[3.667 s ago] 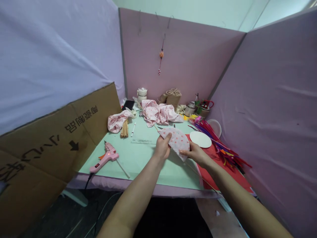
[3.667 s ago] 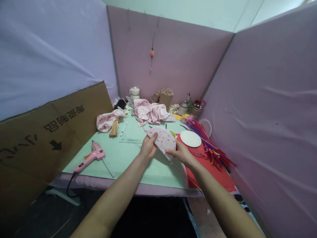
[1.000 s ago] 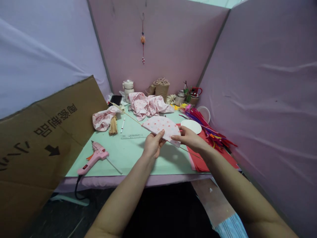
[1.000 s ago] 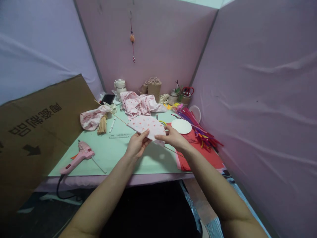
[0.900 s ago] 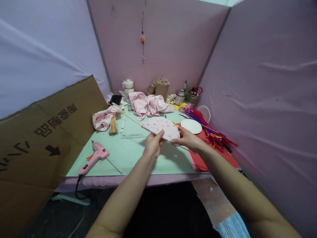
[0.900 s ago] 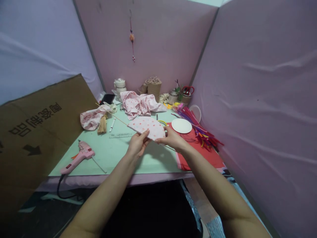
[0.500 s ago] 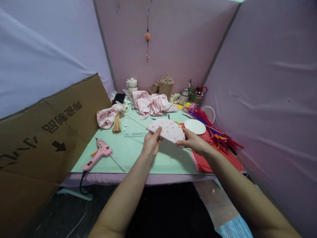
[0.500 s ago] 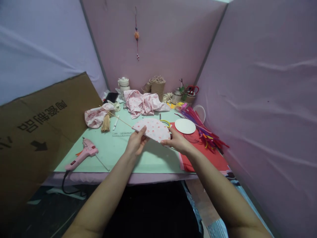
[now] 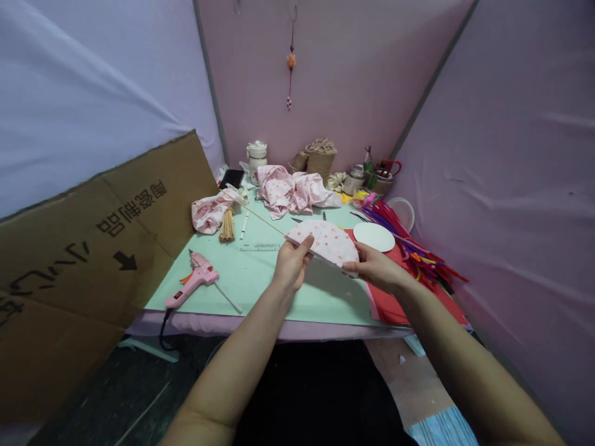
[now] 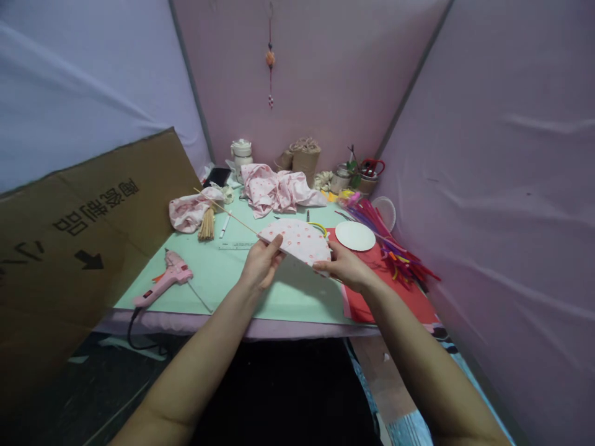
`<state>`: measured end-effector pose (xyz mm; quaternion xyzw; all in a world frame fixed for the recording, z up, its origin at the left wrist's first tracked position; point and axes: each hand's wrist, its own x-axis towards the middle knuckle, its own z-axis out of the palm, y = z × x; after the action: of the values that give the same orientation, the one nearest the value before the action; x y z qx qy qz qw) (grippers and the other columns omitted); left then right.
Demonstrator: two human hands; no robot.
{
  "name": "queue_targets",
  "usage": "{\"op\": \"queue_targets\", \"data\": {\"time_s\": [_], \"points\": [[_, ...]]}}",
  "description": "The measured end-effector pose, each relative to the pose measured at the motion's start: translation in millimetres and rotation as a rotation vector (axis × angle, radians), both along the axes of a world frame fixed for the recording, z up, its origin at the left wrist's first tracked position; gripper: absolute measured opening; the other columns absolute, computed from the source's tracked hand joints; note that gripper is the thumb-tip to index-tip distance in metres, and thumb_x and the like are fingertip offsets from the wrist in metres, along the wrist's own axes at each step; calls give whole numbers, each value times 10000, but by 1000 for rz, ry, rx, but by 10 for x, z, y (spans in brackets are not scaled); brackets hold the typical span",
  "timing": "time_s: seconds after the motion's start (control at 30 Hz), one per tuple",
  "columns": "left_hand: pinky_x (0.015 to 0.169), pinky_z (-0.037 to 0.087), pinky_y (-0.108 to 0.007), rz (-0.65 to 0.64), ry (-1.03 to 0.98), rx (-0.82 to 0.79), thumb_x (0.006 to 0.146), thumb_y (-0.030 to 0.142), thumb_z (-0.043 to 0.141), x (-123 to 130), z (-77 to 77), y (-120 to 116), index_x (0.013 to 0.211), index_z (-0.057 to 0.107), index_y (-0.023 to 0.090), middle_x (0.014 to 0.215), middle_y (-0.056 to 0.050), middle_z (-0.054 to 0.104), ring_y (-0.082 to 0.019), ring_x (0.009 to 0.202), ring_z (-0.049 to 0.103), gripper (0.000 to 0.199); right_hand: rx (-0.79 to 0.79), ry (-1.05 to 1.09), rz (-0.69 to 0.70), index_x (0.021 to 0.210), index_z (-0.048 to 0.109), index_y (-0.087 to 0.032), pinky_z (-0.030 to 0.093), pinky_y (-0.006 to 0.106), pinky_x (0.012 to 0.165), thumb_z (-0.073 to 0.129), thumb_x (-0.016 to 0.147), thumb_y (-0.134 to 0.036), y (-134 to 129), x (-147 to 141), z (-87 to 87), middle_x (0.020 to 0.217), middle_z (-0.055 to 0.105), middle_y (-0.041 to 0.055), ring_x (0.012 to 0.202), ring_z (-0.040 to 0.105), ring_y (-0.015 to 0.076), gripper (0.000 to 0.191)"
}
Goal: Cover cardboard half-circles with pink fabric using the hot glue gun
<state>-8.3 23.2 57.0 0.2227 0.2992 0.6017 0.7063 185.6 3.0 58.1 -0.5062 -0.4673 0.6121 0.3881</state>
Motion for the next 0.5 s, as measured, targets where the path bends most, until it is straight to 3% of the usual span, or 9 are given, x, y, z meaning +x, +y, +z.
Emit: {"op": "queue_targets", "data": {"time_s": [0.2, 0.4, 0.5], "points": [[911, 513, -342, -124, 31, 28, 643, 197, 854, 98, 56, -74, 902, 628, 137, 934, -83, 747, -192, 918, 696, 349, -88, 165, -16, 1047, 576, -215, 467, 225, 580, 876, 590, -256, 13, -158, 23, 829, 673, 2, 653, 594, 109, 549], [827, 548, -350, -11, 134, -61, 688, 158, 809, 233, 91, 59, 951, 607, 160, 914, -55, 735, -158, 784, 687, 332, -8, 88, -52, 1088, 558, -220, 447, 200, 533, 872, 606, -297, -3, -312, 27, 890, 670, 12, 672, 598, 108, 580], [819, 554, -357, 34, 119, -69, 699, 159, 799, 241, 114, 112, 987, 596, 179, 907, -37, 730, -160, 775, 689, 353, 55, -31, -92, 1133, 542, -233, 499, 221, 577, 838, 657, -331, -30, -348, 88, 932, 678, 28, 746, 627, 136, 570]]}}
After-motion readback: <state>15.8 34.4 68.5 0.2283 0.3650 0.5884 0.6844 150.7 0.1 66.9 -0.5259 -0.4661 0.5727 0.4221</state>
